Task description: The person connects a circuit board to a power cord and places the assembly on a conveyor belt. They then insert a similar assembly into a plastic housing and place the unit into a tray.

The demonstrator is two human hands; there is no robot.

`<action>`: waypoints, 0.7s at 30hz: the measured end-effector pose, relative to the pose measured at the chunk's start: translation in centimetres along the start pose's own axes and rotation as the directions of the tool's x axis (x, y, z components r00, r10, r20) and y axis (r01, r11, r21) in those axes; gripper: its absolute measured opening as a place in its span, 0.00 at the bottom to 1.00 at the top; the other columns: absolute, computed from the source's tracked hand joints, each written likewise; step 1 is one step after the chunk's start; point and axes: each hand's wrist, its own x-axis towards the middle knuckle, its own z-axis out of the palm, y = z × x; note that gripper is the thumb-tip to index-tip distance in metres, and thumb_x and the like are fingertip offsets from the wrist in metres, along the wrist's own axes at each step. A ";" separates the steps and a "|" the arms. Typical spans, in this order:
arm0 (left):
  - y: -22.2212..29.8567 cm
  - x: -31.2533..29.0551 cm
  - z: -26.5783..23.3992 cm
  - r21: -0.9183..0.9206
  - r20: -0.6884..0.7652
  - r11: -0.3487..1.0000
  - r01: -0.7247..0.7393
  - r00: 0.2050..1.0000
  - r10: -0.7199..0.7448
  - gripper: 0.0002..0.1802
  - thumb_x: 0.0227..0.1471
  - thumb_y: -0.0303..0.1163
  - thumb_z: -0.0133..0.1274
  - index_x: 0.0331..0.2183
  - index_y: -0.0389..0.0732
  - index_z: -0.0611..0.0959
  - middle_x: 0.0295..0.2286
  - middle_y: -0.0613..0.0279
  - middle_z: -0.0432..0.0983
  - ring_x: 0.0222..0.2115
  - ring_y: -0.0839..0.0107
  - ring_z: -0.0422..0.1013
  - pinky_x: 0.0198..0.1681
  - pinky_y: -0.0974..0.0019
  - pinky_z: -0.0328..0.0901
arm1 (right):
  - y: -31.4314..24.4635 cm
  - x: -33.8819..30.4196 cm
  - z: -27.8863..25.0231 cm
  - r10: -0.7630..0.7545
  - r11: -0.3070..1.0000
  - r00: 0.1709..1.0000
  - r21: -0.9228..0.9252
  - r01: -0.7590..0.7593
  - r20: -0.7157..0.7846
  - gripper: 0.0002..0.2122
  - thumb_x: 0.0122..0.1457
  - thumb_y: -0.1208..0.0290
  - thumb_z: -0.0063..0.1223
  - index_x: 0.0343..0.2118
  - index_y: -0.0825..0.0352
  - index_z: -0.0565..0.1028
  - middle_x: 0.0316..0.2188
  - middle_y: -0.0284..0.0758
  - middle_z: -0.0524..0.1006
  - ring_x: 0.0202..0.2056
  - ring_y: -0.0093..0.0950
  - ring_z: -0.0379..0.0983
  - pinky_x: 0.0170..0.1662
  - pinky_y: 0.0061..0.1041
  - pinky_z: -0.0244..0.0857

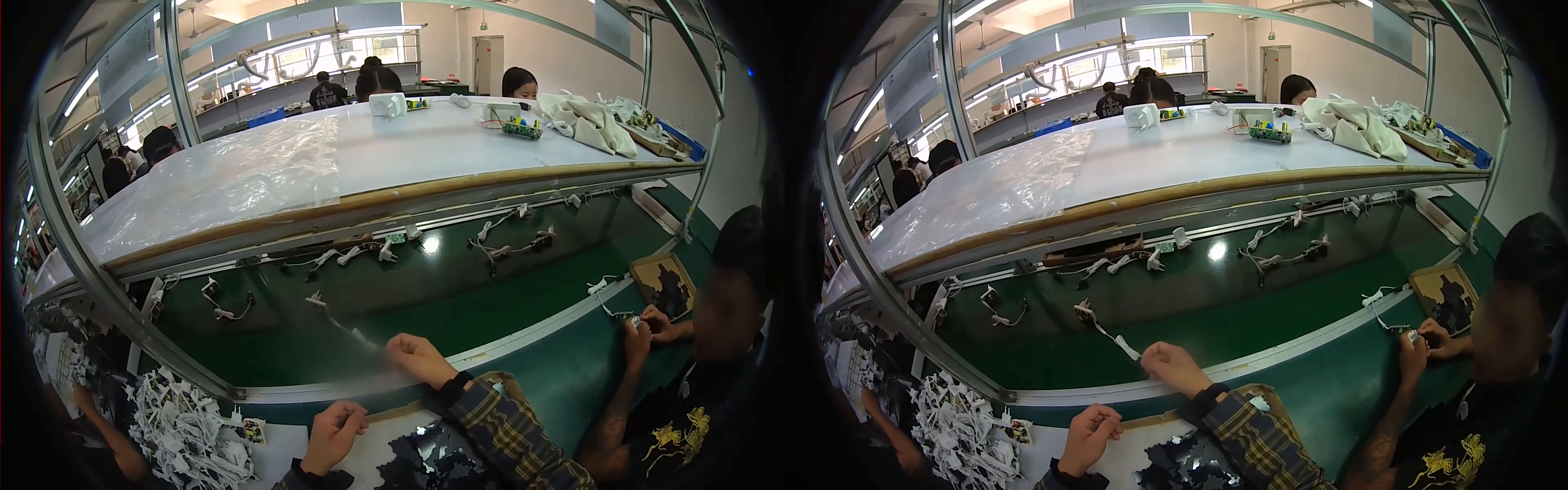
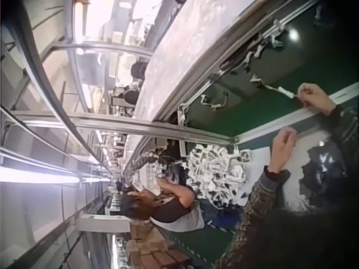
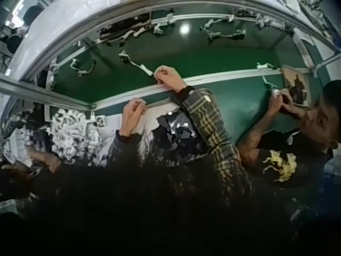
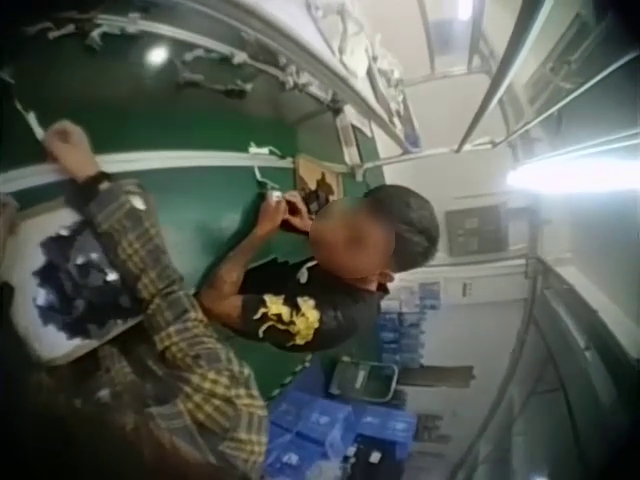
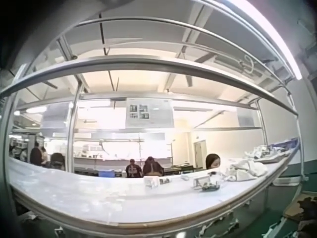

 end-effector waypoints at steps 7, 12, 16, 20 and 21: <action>-0.1 0.1 0.0 0.007 0.006 1.000 0.001 1.000 -0.001 0.04 0.60 0.22 0.50 0.37 0.32 0.78 0.26 0.61 0.78 0.27 0.76 0.73 0.33 0.74 0.68 | 1.1 0.0 0.7 -0.112 0.952 0.994 -0.290 0.101 -0.021 0.08 0.59 0.68 0.58 0.36 0.66 0.77 0.28 0.28 0.79 0.30 0.19 0.75 0.36 0.20 0.70; 0.1 0.0 0.0 0.022 0.020 1.000 -0.012 1.000 0.012 0.05 0.60 0.22 0.50 0.37 0.32 0.78 0.26 0.61 0.78 0.27 0.77 0.73 0.34 0.74 0.68 | 0.7 -0.3 1.4 -0.138 0.920 0.990 -0.370 0.127 -0.005 0.08 0.58 0.67 0.59 0.36 0.66 0.77 0.28 0.30 0.80 0.30 0.21 0.76 0.37 0.22 0.70; 0.1 0.0 0.0 0.025 0.025 1.000 -0.016 1.000 0.016 0.05 0.60 0.22 0.49 0.37 0.32 0.78 0.27 0.61 0.78 0.28 0.77 0.73 0.34 0.74 0.68 | 0.2 -0.5 1.5 -0.158 0.890 0.987 -0.435 0.135 -0.016 0.09 0.58 0.67 0.59 0.36 0.66 0.78 0.29 0.32 0.81 0.30 0.23 0.77 0.38 0.23 0.71; 0.0 0.1 0.0 0.038 0.032 0.999 -0.017 0.999 0.016 0.05 0.60 0.22 0.49 0.38 0.32 0.78 0.27 0.61 0.78 0.28 0.77 0.73 0.34 0.74 0.68 | -0.9 -0.8 1.7 -0.164 0.875 0.986 -0.464 0.137 -0.018 0.08 0.58 0.68 0.58 0.37 0.66 0.77 0.30 0.34 0.82 0.31 0.24 0.78 0.37 0.24 0.71; 0.0 0.1 0.0 0.040 0.035 0.999 -0.017 0.999 0.016 0.05 0.60 0.22 0.49 0.38 0.32 0.79 0.27 0.61 0.78 0.28 0.77 0.73 0.34 0.74 0.68 | -1.3 -1.0 1.7 -0.180 0.862 0.984 -0.483 0.154 -0.009 0.08 0.58 0.68 0.57 0.37 0.66 0.77 0.30 0.34 0.82 0.31 0.26 0.78 0.37 0.25 0.71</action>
